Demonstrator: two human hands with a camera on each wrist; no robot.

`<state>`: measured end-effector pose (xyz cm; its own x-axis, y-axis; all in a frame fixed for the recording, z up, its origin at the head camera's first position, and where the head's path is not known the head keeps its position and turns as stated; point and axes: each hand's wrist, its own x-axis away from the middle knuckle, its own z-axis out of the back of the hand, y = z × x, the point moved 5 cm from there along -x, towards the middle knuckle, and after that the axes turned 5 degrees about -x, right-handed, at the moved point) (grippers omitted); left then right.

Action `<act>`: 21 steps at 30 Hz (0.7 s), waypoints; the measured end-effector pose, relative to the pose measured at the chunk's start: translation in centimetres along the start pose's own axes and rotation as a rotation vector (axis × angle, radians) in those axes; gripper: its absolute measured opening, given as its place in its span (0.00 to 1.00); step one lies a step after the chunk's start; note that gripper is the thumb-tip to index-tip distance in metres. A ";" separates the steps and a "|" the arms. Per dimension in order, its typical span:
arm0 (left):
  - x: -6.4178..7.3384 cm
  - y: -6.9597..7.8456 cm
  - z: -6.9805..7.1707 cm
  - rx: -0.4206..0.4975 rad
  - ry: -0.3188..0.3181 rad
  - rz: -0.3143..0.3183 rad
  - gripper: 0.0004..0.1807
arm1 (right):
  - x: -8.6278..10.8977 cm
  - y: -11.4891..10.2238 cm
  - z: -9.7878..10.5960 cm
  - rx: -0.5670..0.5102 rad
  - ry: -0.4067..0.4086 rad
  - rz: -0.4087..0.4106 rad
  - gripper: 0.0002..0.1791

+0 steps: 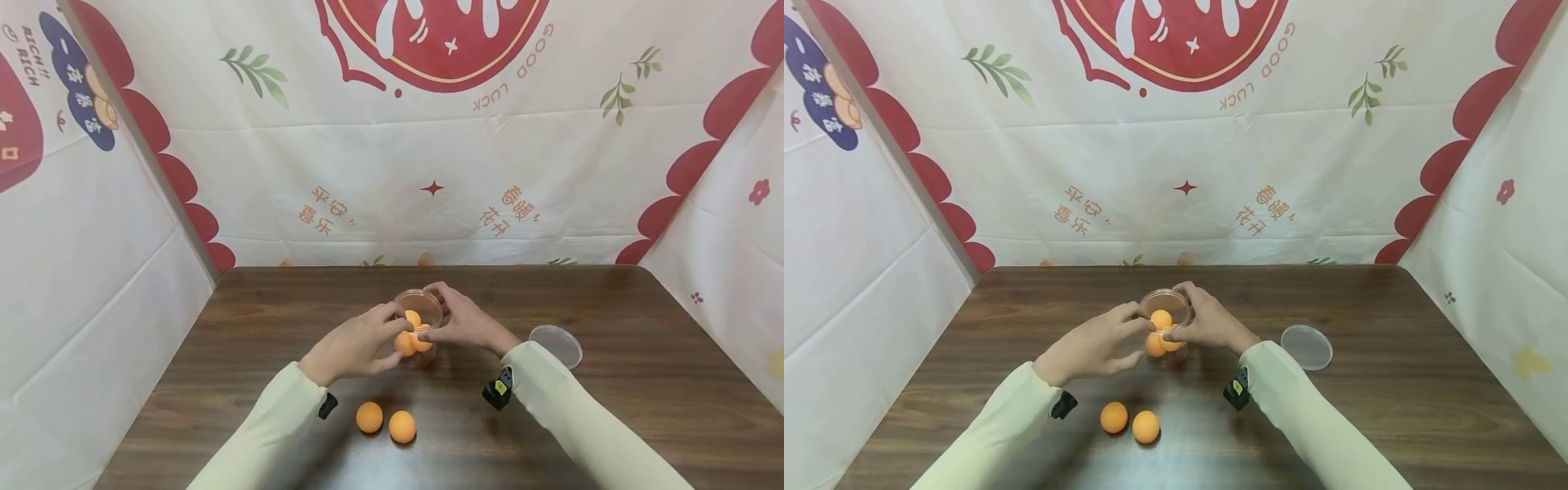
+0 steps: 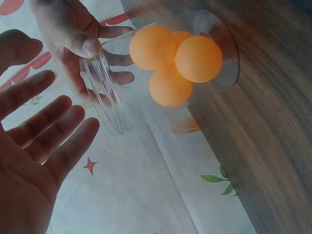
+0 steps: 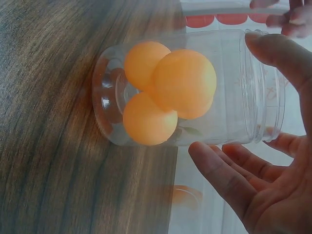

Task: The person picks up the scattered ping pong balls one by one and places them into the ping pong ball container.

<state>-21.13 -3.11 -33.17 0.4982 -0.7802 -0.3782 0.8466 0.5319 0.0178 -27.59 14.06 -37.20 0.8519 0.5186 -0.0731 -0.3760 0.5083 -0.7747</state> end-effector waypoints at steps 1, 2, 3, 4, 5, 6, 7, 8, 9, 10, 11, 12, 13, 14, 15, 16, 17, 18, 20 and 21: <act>0.2 0.1 0.1 -0.006 0.004 -0.003 0.15 | 0.0 0.0 0.0 0.001 0.001 0.001 0.41; 0.4 0.3 0.1 -0.008 0.006 -0.007 0.16 | 0.0 0.0 0.0 0.002 0.001 0.000 0.41; 0.6 0.4 0.0 -0.011 0.004 -0.011 0.16 | 0.0 -0.1 0.1 0.002 0.001 0.000 0.41; 0.8 0.6 0.0 -0.010 0.000 -0.015 0.16 | 0.0 -0.1 0.1 0.001 0.001 -0.002 0.41; 1.0 0.7 -0.1 -0.006 -0.004 -0.018 0.16 | 0.0 -0.1 0.1 0.001 -0.001 -0.005 0.42; 1.2 0.9 -0.1 0.000 -0.009 -0.022 0.17 | 0.0 -0.1 0.1 -0.002 -0.002 -0.007 0.42; 1.3 1.1 -0.3 0.007 -0.017 -0.027 0.17 | 0.0 -0.2 0.2 -0.004 -0.002 -0.007 0.42; 1.5 1.3 -0.4 0.013 -0.026 -0.029 0.18 | -0.1 -0.2 0.2 -0.007 -0.001 -0.008 0.42; 1.7 1.4 -0.6 0.017 -0.036 -0.029 0.19 | -0.1 -0.2 0.2 -0.010 -0.001 -0.007 0.42; 1.8 1.6 -0.8 0.024 -0.048 -0.027 0.20 | -0.2 -0.3 0.2 -0.012 -0.001 -0.006 0.42; 2.0 1.7 -1.1 0.026 -0.063 -0.023 0.21 | -0.2 -0.3 0.2 -0.012 0.000 -0.006 0.42; 2.1 1.9 -1.4 0.031 -0.079 -0.020 0.22 | -0.2 -0.3 0.3 -0.012 0.000 -0.004 0.42; 2.3 2.1 -1.7 0.038 -0.098 -0.016 0.23 | -0.2 -0.3 0.3 -0.008 0.002 -0.005 0.42; 2.4 2.3 -2.1 0.042 -0.117 -0.013 0.24 | -0.2 -0.3 0.3 -0.007 0.002 -0.009 0.42; 2.6 2.5 -2.4 0.046 -0.134 -0.012 0.24 | -0.2 -0.3 0.2 -0.006 0.002 -0.012 0.42; 2.7 2.7 -2.8 0.051 -0.149 -0.013 0.24 | -0.2 -0.2 0.2 -0.004 0.004 -0.015 0.42; 2.9 2.9 -3.2 0.052 -0.164 -0.015 0.25 | -0.1 -0.2 0.2 -0.005 0.004 -0.018 0.42; 3.0 3.2 -3.5 0.051 -0.174 -0.020 0.25 | -0.1 -0.2 0.2 -0.006 0.005 -0.021 0.42; 3.2 3.6 -4.2 0.038 -0.191 -0.032 0.25 | 0.0 -0.1 0.1 -0.014 0.006 -0.025 0.42; 3.3 3.8 -4.5 0.028 -0.195 -0.041 0.25 | 0.0 -0.1 0.1 -0.013 0.006 -0.023 0.42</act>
<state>-17.10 -2.15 -38.54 0.4878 -0.8515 -0.1924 0.8705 0.4911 0.0333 -27.60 14.08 -37.03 0.8627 0.5023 -0.0590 -0.3513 0.5114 -0.7843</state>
